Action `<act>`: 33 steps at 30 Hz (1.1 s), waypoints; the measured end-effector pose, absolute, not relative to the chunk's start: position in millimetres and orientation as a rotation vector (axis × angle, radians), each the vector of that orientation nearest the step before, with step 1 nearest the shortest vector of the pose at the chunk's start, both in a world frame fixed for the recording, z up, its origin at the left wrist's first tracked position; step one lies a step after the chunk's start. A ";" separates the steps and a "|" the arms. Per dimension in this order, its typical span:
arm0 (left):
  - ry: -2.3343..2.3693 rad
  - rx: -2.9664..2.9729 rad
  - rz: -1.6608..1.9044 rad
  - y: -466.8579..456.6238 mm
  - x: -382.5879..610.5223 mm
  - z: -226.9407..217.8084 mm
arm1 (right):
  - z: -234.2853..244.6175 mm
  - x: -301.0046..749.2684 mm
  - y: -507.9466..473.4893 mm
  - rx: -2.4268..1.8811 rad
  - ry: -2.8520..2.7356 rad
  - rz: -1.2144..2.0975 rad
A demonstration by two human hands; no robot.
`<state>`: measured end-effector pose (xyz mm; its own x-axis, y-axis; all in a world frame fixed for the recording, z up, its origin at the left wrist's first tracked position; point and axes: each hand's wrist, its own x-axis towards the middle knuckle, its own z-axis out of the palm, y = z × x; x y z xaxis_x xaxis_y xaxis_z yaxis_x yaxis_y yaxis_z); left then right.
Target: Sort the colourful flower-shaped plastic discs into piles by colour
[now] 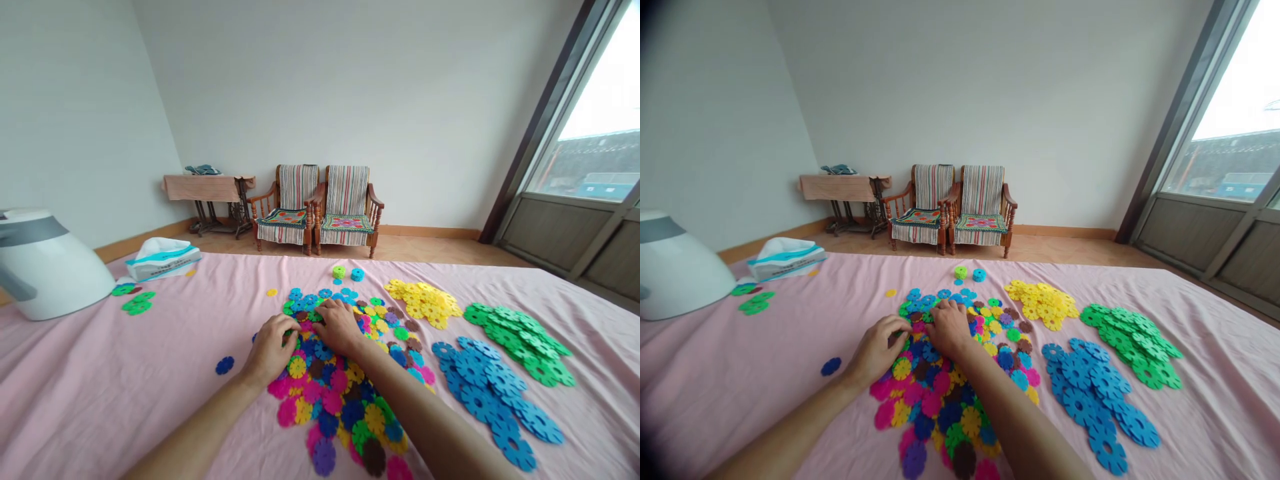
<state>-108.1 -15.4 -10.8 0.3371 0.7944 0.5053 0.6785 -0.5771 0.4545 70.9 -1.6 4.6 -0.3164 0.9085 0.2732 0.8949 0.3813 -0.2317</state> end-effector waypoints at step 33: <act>1.312 2.469 1.029 -10.2 -110.2 -10.8 | 0.6 186.1 8.0 -1.243 -0.794 0.425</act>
<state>-110.2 -10.2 -10.8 0.3778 0.7808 0.4976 0.6693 -0.6016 0.4359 186.1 8.0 0.6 0.6681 0.6805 0.3009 0.1275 0.2938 -0.9473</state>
